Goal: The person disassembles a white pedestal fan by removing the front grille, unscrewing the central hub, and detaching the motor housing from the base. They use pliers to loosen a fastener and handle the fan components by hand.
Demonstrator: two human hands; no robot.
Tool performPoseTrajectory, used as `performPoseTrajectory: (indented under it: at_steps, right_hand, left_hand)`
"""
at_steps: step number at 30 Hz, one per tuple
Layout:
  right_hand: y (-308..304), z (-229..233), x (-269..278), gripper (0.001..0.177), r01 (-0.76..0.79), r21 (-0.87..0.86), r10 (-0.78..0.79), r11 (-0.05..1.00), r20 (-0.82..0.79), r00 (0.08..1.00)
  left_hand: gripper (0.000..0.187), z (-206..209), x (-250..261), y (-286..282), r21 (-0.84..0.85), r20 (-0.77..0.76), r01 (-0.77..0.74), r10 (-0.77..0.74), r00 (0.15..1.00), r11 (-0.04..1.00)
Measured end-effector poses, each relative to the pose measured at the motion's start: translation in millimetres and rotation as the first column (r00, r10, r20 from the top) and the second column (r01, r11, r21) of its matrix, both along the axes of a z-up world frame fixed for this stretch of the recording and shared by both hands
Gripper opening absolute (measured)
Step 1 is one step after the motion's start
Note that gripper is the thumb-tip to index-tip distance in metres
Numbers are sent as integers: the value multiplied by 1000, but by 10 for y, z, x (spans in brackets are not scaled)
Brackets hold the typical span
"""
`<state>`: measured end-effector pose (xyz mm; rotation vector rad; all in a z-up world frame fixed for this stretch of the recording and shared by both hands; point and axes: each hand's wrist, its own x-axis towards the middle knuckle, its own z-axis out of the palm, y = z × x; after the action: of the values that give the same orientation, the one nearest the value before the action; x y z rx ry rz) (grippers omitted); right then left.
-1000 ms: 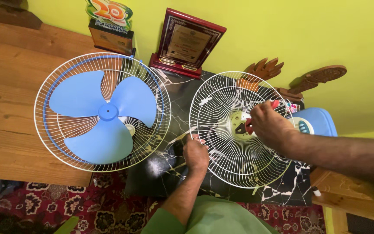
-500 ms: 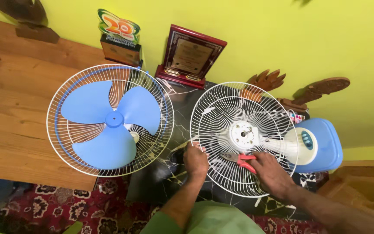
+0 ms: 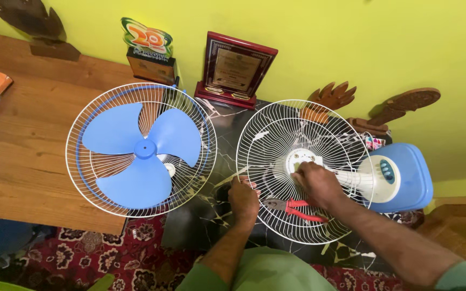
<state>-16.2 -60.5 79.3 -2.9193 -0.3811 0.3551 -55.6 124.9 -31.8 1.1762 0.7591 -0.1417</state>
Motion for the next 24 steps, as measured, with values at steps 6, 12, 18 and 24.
performPoseTrajectory:
  at_steps: [6, 12, 18, 24]
  right_hand:
    - [-36, -255, 202, 37, -147, -353, 119, 924, -99, 988]
    - [24, -216, 257, 36, -185, -416, 160, 891, -93, 983]
    - [92, -197, 306, 33, -180, -437, 147, 881, -110, 983]
    - [88, -230, 359, 55, -270, -473, 198, 839, -197, 960]
  left_hand:
    - [24, 28, -13, 7, 57, 23, 18, -19, 1000, 998]
    - [23, 103, 27, 37, 57, 9, 46, -47, 999, 997]
    - [20, 80, 39, 29, 90, 38, 30, -33, 999, 996]
    - [19, -19, 62, 22, 61, 22, 20, -22, 1000, 998]
